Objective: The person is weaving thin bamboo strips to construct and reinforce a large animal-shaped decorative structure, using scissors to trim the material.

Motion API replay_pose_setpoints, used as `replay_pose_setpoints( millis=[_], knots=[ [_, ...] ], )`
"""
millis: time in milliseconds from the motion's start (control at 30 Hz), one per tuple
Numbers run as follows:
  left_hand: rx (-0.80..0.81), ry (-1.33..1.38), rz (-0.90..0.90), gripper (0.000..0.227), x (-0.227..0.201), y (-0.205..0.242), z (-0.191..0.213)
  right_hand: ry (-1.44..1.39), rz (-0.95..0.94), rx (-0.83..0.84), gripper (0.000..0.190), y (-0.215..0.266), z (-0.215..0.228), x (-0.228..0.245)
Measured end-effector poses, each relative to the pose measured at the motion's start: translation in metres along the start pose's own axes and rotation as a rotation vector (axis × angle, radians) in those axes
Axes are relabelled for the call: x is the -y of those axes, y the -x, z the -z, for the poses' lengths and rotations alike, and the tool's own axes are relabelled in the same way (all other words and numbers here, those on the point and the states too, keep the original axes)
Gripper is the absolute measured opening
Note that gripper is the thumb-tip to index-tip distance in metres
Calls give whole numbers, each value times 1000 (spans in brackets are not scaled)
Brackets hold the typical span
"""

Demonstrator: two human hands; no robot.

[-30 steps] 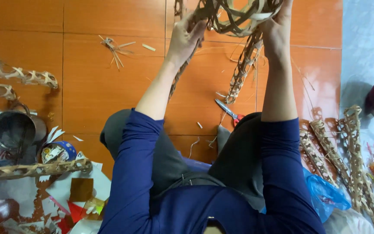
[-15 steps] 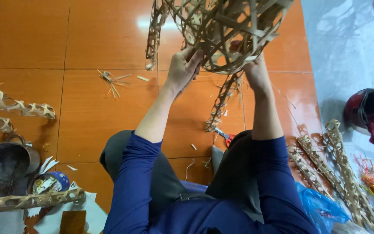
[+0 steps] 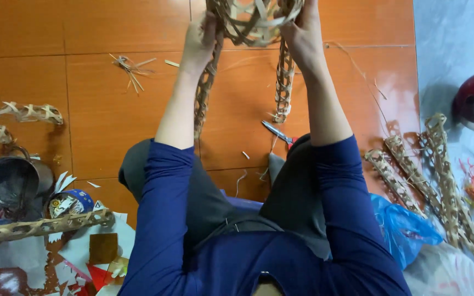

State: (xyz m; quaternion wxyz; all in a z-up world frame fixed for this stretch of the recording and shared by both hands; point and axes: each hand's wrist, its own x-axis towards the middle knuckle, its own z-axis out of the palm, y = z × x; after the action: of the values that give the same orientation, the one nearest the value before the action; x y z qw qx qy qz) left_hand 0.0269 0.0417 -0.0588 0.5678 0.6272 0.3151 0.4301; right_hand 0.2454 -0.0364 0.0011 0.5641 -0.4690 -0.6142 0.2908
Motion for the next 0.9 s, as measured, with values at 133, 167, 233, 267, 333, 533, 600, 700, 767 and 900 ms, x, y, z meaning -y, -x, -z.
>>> replay_pose_setpoints(
  millis=[133, 167, 233, 267, 333, 533, 600, 700, 767, 900],
  knots=[
    [-135, -111, 64, 60, -36, 3, -10, -57, -136, -54, 27, -10, 1, -15],
    [-253, -98, 130, 60, -41, 3, -14, -48, -136, -70, 28, -13, 3, -24],
    [-246, 26, 37, 53, -15, -3, -16, -37, -156, -63, 27, -13, 4, -22],
    [-236, 152, -64, 51, -2, -6, -17, -22, -171, -59, 25, -13, 5, -21],
    [-242, 170, -118, 52, 3, -9, -18, 4, -189, -51, 23, -11, 5, -17],
    [-88, 259, -146, 43, 10, -21, -8, 93, -237, -48, 19, -7, 6, 1],
    [-24, 284, -95, 41, 13, -21, -1, 93, -237, -57, 20, -3, 4, 1],
    [33, 176, -108, 47, 5, -19, 10, 144, -142, 17, 13, 5, 11, -2],
    [-31, 185, 23, 59, -11, -14, 14, 120, -285, 203, 49, 16, 21, 6],
    [-26, 205, 49, 61, -17, -13, 13, -186, -380, 292, 86, 25, 48, 6]
  ],
)
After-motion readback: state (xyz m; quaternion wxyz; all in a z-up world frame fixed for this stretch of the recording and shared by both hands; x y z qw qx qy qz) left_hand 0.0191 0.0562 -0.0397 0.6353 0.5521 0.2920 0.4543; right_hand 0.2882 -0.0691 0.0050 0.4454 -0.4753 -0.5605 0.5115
